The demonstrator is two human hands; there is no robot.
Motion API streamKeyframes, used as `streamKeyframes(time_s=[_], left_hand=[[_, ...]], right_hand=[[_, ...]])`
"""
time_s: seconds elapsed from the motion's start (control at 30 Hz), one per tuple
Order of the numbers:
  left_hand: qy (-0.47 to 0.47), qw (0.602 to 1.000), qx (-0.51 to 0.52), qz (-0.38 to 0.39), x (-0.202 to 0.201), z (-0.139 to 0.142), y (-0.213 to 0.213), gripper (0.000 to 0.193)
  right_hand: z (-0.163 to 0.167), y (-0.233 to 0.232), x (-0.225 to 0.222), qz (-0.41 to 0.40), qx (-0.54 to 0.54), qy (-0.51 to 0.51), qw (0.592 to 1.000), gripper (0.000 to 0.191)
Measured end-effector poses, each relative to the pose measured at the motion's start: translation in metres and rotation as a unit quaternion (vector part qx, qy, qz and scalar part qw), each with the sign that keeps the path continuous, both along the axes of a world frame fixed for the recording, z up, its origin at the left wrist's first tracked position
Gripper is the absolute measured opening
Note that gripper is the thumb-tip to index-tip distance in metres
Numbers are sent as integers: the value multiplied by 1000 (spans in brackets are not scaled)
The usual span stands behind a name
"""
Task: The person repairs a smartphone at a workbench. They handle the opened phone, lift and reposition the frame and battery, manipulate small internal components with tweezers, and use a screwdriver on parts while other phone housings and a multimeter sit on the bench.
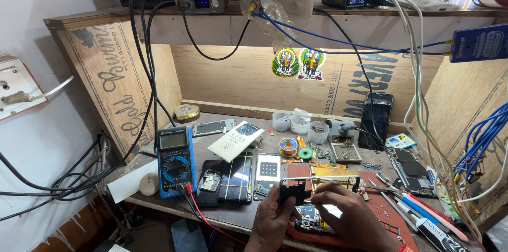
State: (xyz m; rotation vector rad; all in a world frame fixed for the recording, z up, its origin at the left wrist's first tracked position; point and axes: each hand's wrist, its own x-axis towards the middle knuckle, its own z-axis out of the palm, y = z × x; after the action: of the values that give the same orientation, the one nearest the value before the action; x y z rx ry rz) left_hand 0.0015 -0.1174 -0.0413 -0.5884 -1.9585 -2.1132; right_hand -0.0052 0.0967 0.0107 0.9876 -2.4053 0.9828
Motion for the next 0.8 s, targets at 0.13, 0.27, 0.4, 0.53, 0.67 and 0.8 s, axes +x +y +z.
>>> streamKeyframes(time_s=[0.13,0.27,0.4,0.53,0.67,0.8], left_hand=[[10,1000,2,0,0,-1,0,20],[12,1000,-3,3,-1,-2,0,19],[23,1000,-11,8,-1,-2,0,17],[11,1000,-23,16,0,-1,0,18],[12,999,-31,19,1,1,-1,20],[10,999,-30,12,2,1,0,23]], right_hand=[[-1,2,0,19,-8,31,999,18],[-5,3,-2,28,11,25,999,20],[-8,1,-4,34,14,31,999,21],[-6,0,-4,27,29,15,999,22],[-2,-2,-4,31,37,15,999,20],[3,-3,-4,14,71,-38,997,20]])
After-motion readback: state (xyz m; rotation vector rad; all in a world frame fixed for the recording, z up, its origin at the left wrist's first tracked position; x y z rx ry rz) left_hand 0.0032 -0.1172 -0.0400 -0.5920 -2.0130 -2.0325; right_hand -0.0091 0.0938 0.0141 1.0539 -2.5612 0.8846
